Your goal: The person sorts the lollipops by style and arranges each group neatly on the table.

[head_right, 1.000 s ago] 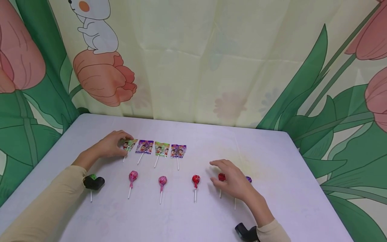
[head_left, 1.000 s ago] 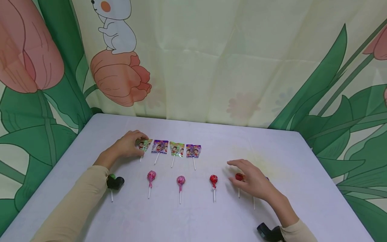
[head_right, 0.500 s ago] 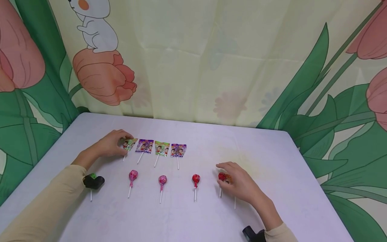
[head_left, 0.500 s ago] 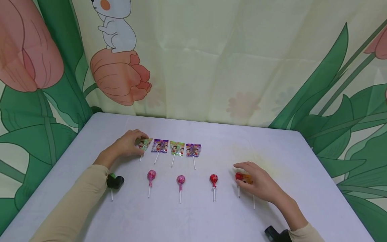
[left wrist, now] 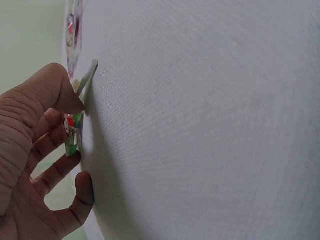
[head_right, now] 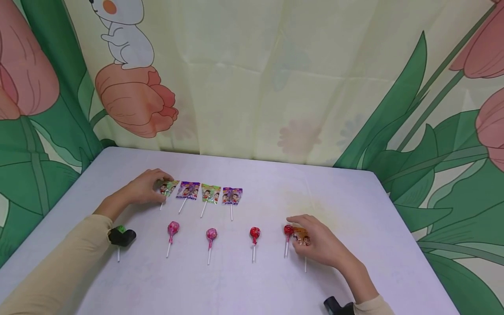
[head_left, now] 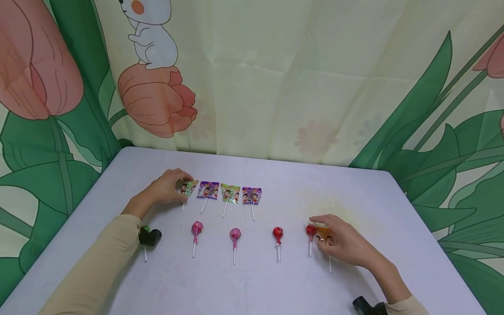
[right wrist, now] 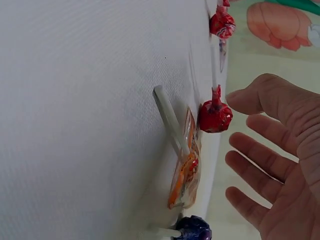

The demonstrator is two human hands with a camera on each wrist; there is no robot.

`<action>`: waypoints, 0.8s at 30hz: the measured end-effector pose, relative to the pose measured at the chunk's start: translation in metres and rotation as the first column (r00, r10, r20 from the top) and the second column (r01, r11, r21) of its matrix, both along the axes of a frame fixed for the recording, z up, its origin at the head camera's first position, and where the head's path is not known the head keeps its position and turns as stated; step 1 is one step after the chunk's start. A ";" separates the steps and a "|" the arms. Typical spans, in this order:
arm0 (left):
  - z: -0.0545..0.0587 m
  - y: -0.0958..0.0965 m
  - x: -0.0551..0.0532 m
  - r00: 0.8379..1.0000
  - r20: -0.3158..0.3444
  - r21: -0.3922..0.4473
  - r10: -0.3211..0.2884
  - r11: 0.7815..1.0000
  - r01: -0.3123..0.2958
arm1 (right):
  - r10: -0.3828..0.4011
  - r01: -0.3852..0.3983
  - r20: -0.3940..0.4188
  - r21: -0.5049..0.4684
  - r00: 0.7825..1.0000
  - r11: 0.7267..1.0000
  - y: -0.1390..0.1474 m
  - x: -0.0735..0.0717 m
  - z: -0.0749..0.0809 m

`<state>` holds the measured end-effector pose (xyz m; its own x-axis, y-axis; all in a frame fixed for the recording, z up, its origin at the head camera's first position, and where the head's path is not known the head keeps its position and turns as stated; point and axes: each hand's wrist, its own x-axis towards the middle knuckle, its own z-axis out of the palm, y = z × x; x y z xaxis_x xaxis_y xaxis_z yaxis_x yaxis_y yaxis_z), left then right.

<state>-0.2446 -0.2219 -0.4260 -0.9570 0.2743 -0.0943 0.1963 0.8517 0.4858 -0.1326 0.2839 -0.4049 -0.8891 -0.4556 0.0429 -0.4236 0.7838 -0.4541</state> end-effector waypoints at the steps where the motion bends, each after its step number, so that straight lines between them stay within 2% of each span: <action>1: 0.000 0.000 0.000 1.000 0.001 0.000 0.001 1.000 -0.001 | 0.002 -0.002 0.007 -0.001 1.000 1.000 0.002 0.000 0.000; 11: 0.000 -0.001 0.001 1.000 -0.011 0.000 -0.008 1.000 0.008 | -0.013 0.010 0.094 0.031 0.996 0.999 0.015 0.004 0.003; 24: 0.002 0.001 0.002 1.000 -0.001 -0.001 0.005 1.000 -0.005 | 0.009 -0.016 0.117 0.059 0.993 0.998 0.024 0.003 0.002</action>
